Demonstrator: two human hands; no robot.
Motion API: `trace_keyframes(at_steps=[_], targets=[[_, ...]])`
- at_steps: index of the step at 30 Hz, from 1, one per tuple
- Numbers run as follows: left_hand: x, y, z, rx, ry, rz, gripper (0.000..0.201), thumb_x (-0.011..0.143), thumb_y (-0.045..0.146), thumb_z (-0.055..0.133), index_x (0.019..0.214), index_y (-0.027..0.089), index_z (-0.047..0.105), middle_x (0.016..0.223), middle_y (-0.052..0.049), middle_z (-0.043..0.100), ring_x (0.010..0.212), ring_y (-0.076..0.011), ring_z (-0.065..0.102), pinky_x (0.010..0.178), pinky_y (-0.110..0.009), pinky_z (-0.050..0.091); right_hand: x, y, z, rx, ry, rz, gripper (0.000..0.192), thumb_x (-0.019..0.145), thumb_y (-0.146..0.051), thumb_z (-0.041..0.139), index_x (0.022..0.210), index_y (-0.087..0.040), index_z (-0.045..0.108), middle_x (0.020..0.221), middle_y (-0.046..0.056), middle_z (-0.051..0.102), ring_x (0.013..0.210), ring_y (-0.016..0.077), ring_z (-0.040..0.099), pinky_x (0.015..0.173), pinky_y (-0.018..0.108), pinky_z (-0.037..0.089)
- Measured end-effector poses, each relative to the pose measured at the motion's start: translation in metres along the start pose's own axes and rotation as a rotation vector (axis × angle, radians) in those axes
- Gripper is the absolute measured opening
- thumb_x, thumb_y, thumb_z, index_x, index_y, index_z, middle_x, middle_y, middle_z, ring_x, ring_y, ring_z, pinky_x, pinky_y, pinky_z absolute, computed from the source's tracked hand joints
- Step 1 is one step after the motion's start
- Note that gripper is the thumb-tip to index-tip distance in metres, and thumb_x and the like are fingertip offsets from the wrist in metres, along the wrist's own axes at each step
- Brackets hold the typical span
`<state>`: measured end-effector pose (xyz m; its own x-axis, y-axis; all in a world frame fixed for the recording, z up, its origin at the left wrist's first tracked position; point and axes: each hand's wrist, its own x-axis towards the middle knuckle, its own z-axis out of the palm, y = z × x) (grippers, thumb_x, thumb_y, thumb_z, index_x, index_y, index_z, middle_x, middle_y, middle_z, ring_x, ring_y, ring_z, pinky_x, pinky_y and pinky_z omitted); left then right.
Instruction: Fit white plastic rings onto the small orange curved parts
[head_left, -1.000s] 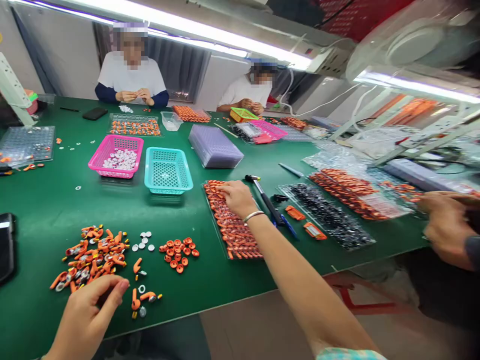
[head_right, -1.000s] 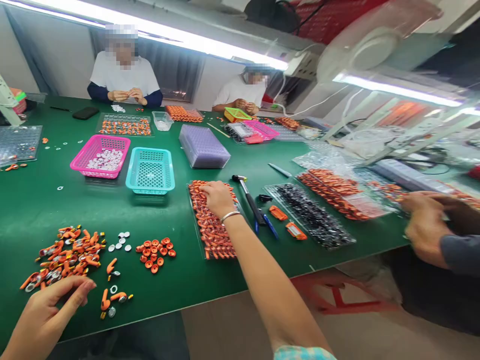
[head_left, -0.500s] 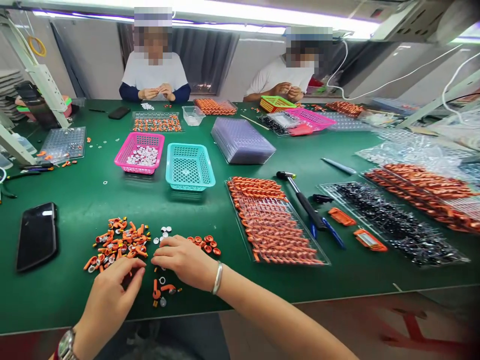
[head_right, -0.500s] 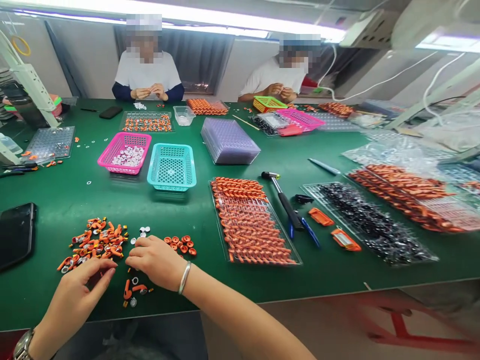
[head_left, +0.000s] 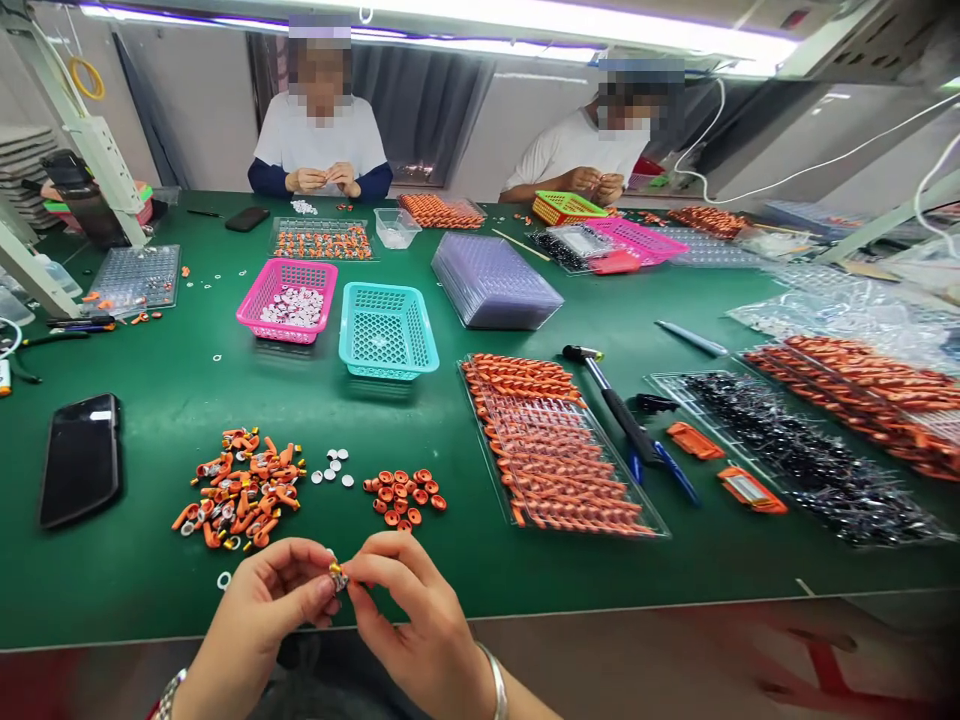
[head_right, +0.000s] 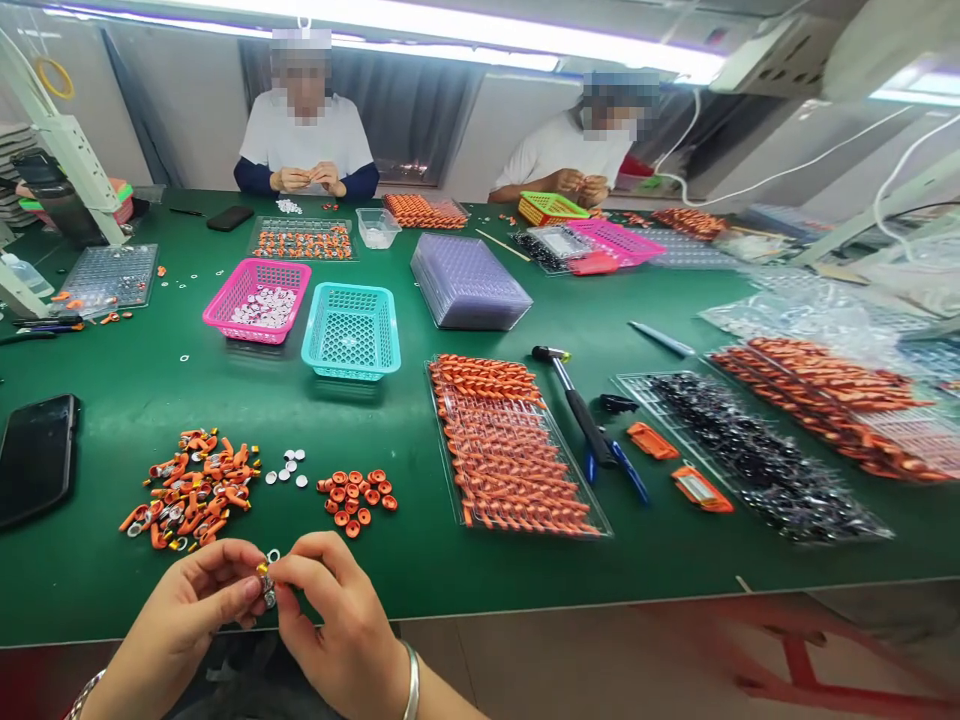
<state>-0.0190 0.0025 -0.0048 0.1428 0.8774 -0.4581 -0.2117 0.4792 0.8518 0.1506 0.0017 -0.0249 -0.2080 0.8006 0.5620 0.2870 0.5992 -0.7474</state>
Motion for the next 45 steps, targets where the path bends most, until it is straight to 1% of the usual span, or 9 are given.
trace_keyframes(at_steps=[4, 7, 13, 19, 23, 29, 33, 38, 45], targets=[[-0.012, -0.005, 0.007, 0.261, 0.170, 0.252, 0.022, 0.069, 0.032, 0.079, 0.081, 0.021, 0.065, 0.073, 0.001, 0.071, 0.069, -0.0178, 0.068, 0.064, -0.025, 0.056, -0.006, -0.008, 0.003, -0.046, 0.073, 0.023, 0.031, 0.084, -0.001, 0.051, 0.105, -0.022, 0.058, 0.098, 0.008, 0.063, 0.090, 0.0192, 0.065, 0.079, 0.030, 0.057], [-0.022, -0.011, 0.013, 0.530, 0.314, 0.519, 0.011, 0.075, 0.024, 0.072, 0.083, 0.024, 0.066, 0.074, 0.002, 0.072, 0.069, -0.0179, 0.069, 0.069, -0.026, 0.055, -0.008, -0.012, 0.007, -0.072, 0.084, 0.043, 0.032, 0.083, -0.001, 0.049, 0.107, -0.021, 0.057, 0.092, 0.007, 0.065, 0.083, 0.0185, 0.065, 0.074, 0.029, 0.057], [-0.027, -0.017, 0.014, 0.753, 0.295, 0.880, 0.021, 0.078, 0.010, 0.068, 0.090, 0.027, 0.065, 0.079, 0.003, 0.075, 0.070, -0.0161, 0.071, 0.072, -0.024, 0.054, -0.005, -0.016, 0.004, 0.105, 0.043, 0.179, 0.029, 0.085, -0.004, 0.049, 0.105, -0.021, 0.061, 0.089, 0.005, 0.063, 0.079, 0.0166, 0.064, 0.070, 0.026, 0.055], [-0.024, -0.013, 0.003, 0.844, 0.237, 0.960, 0.018, 0.082, 0.015, 0.068, 0.096, 0.024, 0.061, 0.080, 0.003, 0.074, 0.069, -0.0147, 0.072, 0.067, -0.021, 0.058, -0.004, -0.016, -0.005, 0.494, -0.033, 0.289, 0.017, 0.087, -0.009, 0.051, 0.085, -0.023, 0.061, 0.098, 0.006, 0.059, 0.092, 0.0184, 0.062, 0.084, 0.031, 0.052], [-0.022, -0.009, 0.004, 0.829, 0.175, 1.094, 0.020, 0.083, 0.010, 0.066, 0.099, 0.021, 0.059, 0.082, 0.002, 0.074, 0.071, -0.0120, 0.073, 0.071, -0.018, 0.058, -0.007, -0.013, -0.003, 0.632, -0.012, 0.346, 0.011, 0.089, -0.029, 0.059, 0.099, -0.024, 0.059, 0.097, 0.006, 0.057, 0.089, 0.0192, 0.059, 0.082, 0.032, 0.051], [-0.020, -0.006, 0.002, 0.859, 0.098, 1.179, 0.024, 0.085, 0.002, 0.060, 0.103, 0.018, 0.058, 0.087, 0.000, 0.075, 0.078, -0.0101, 0.072, 0.077, -0.016, 0.057, -0.007, -0.006, -0.001, 0.429, -0.062, 0.354, 0.017, 0.081, -0.016, 0.070, 0.092, -0.024, 0.059, 0.083, 0.000, 0.062, 0.074, 0.0133, 0.059, 0.071, 0.023, 0.050], [-0.021, -0.009, 0.000, 0.844, 0.074, 1.171, 0.027, 0.083, 0.000, 0.061, 0.103, 0.017, 0.058, 0.087, -0.002, 0.074, 0.080, -0.0118, 0.072, 0.077, -0.019, 0.058, -0.002, -0.009, -0.004, 0.201, -0.051, 0.176, 0.019, 0.080, -0.004, 0.057, 0.088, -0.022, 0.056, 0.078, 0.000, 0.062, 0.070, 0.0131, 0.059, 0.065, 0.021, 0.050], [-0.021, -0.010, 0.002, 0.836, 0.063, 1.207, 0.029, 0.081, -0.001, 0.063, 0.104, 0.016, 0.059, 0.086, -0.003, 0.074, 0.079, -0.0130, 0.071, 0.075, -0.022, 0.059, -0.002, -0.013, -0.003, -0.084, 0.013, -0.024, 0.027, 0.081, -0.002, 0.050, 0.100, -0.021, 0.054, 0.075, 0.003, 0.061, 0.065, 0.0149, 0.057, 0.060, 0.023, 0.050], [-0.025, -0.010, 0.004, 0.803, 0.059, 1.160, 0.032, 0.079, -0.002, 0.064, 0.103, 0.019, 0.059, 0.087, 0.000, 0.074, 0.078, -0.0124, 0.070, 0.077, -0.019, 0.058, -0.006, -0.012, -0.001, -0.128, 0.019, -0.060, 0.020, 0.082, -0.002, 0.050, 0.088, -0.020, 0.053, 0.073, 0.004, 0.060, 0.066, 0.0156, 0.056, 0.059, 0.024, 0.050]])
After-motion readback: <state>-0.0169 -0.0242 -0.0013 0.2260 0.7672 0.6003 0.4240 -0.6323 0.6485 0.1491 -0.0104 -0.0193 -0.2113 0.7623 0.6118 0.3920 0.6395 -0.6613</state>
